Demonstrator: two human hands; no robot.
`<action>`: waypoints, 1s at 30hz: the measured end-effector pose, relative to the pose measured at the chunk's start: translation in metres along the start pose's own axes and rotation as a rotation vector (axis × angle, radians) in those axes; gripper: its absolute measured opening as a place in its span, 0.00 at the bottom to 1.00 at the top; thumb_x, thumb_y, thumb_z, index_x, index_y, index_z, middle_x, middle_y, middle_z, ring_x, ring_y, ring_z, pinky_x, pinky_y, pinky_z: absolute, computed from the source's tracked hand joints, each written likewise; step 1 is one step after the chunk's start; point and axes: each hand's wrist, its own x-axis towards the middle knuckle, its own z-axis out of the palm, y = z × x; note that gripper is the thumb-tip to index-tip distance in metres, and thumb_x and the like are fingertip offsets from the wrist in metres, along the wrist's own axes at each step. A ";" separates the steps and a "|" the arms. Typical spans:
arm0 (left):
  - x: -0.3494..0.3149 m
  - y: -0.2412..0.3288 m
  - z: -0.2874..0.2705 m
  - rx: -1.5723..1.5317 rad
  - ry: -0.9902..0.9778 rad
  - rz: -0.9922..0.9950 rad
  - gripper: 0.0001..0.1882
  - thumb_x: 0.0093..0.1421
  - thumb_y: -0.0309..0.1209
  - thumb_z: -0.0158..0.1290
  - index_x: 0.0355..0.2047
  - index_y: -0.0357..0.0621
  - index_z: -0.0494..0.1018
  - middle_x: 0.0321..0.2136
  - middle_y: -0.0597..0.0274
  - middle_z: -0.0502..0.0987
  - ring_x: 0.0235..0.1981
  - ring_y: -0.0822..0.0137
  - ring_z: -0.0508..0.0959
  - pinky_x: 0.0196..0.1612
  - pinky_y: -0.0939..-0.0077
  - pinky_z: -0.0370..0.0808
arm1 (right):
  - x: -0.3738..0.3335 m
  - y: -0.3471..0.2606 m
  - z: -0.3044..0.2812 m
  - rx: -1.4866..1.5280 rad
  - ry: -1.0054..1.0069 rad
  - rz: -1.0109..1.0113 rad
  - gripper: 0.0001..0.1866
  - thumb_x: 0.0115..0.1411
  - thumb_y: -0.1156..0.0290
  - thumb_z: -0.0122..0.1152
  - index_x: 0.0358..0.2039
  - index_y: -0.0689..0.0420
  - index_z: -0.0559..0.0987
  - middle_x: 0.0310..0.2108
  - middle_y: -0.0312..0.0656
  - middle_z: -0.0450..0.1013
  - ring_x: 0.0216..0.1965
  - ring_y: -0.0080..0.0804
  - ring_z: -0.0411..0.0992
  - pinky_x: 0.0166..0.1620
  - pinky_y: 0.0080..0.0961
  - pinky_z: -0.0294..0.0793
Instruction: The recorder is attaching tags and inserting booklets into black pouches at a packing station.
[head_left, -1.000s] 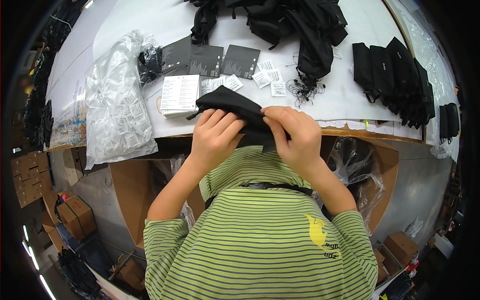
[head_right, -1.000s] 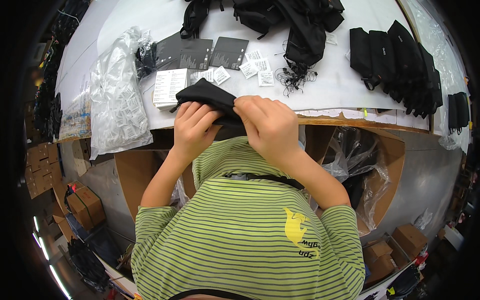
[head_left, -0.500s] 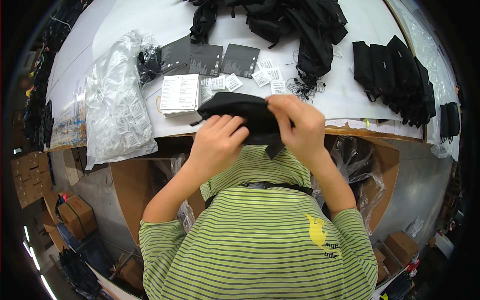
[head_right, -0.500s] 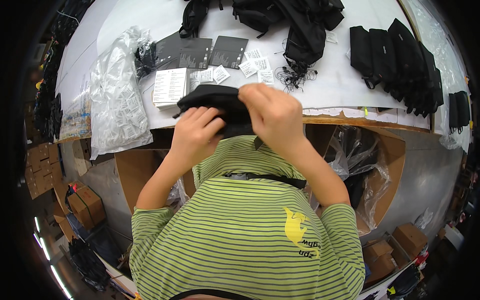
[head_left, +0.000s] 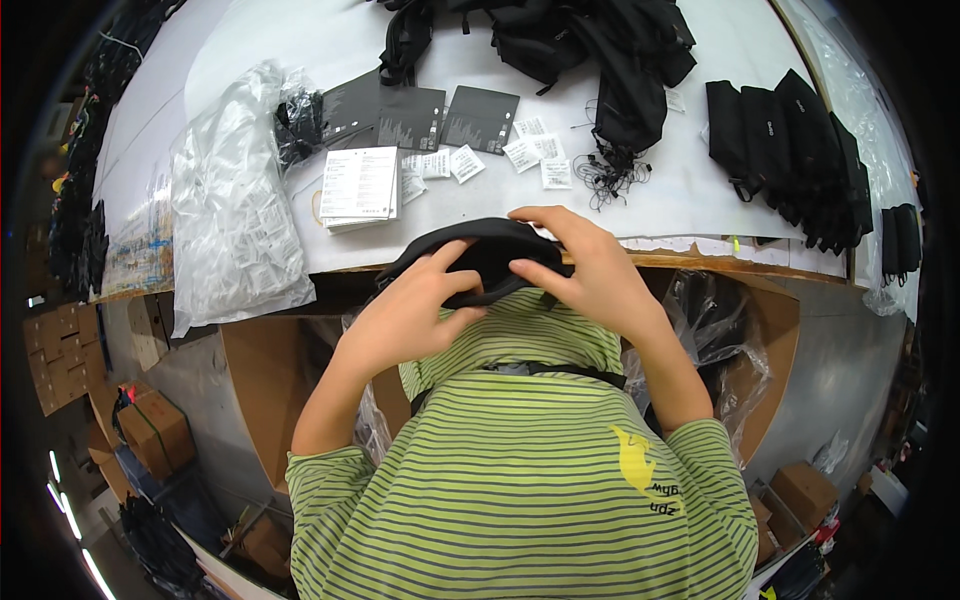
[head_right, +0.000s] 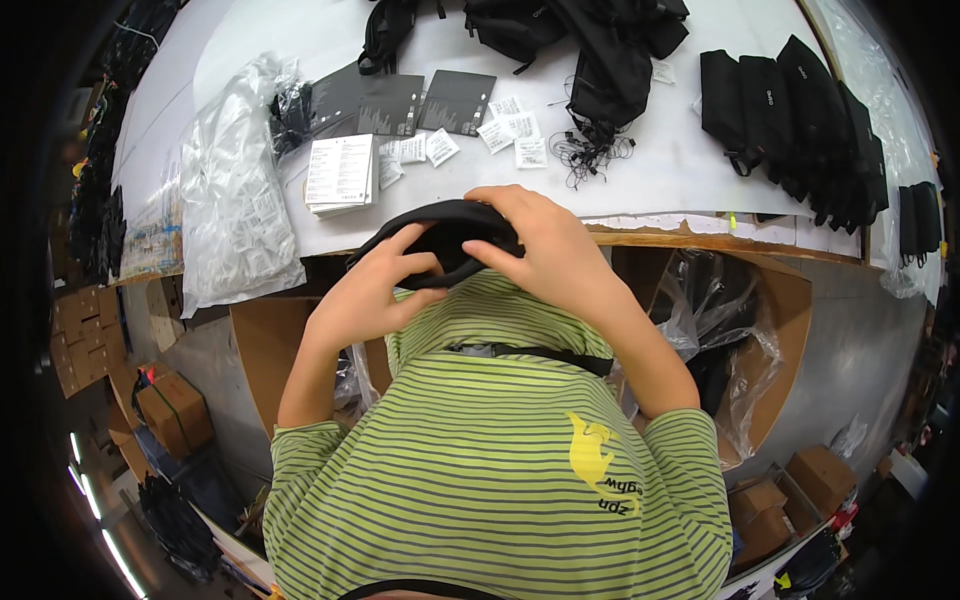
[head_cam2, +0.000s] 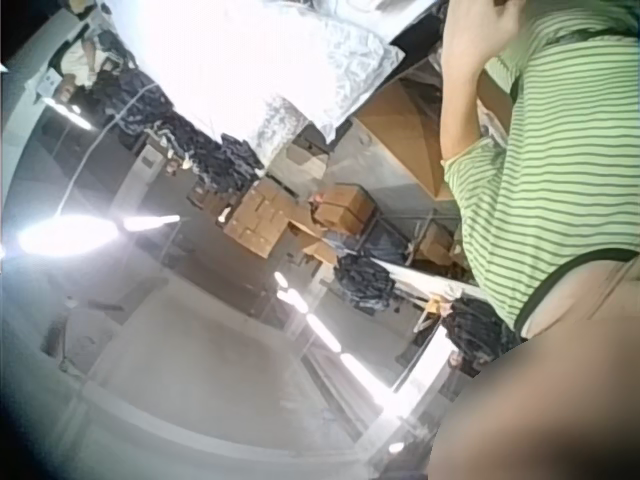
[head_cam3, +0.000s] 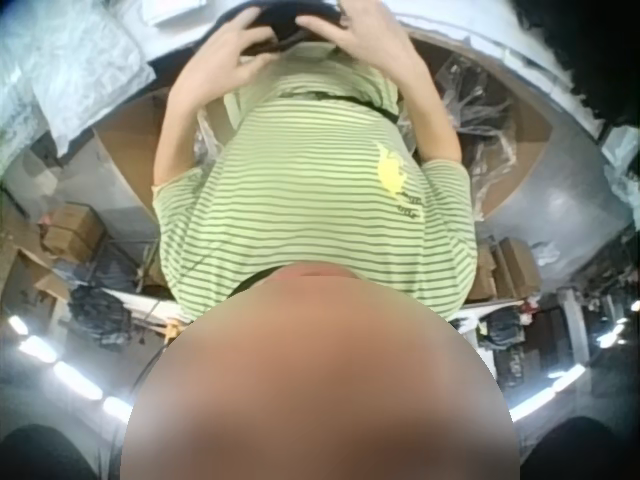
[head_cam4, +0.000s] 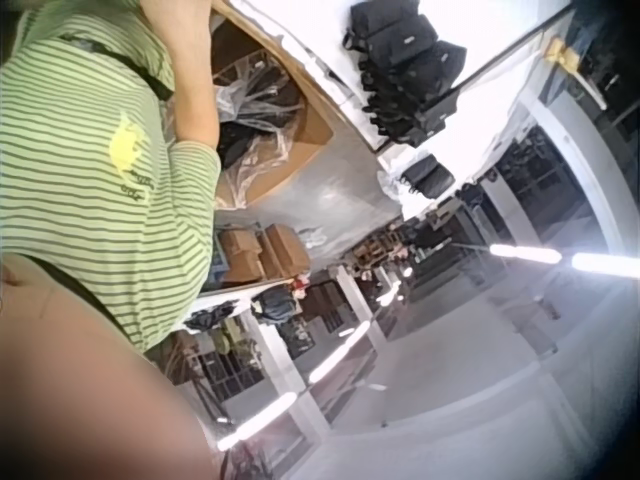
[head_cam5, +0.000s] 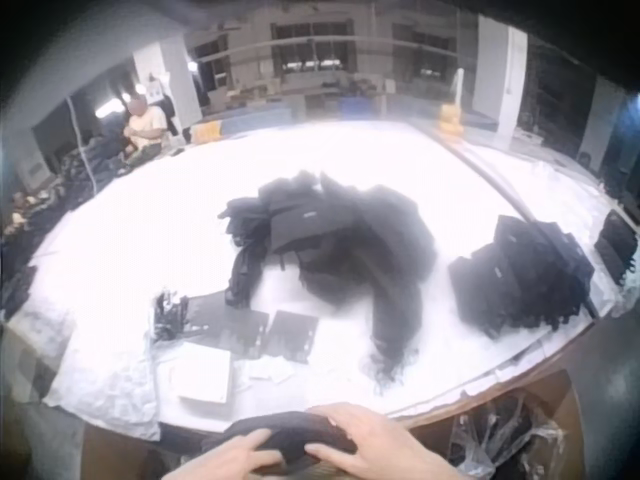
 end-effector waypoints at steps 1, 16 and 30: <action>0.000 -0.001 -0.001 -0.001 0.000 -0.002 0.11 0.51 0.31 0.59 0.34 0.39 0.75 0.49 0.47 0.68 0.46 0.48 0.70 0.48 0.62 0.69 | -0.001 0.002 0.001 0.133 -0.027 0.070 0.28 0.51 0.68 0.68 0.53 0.56 0.71 0.45 0.45 0.73 0.46 0.36 0.73 0.48 0.30 0.71; -0.005 -0.013 -0.006 -0.152 0.360 -0.013 0.13 0.52 0.32 0.58 0.33 0.35 0.73 0.49 0.47 0.68 0.46 0.48 0.72 0.49 0.66 0.68 | -0.023 0.053 0.015 0.253 -0.215 0.289 0.17 0.54 0.67 0.61 0.42 0.60 0.72 0.27 0.33 0.68 0.29 0.18 0.65 0.38 0.18 0.64; -0.031 -0.022 -0.021 -0.229 0.104 -0.143 0.14 0.56 0.35 0.57 0.35 0.36 0.72 0.21 0.52 0.72 0.21 0.60 0.71 0.28 0.74 0.69 | -0.042 0.037 -0.097 0.321 0.210 0.157 0.05 0.51 0.85 0.58 0.30 0.65 0.75 0.29 0.42 0.77 0.34 0.26 0.75 0.40 0.21 0.72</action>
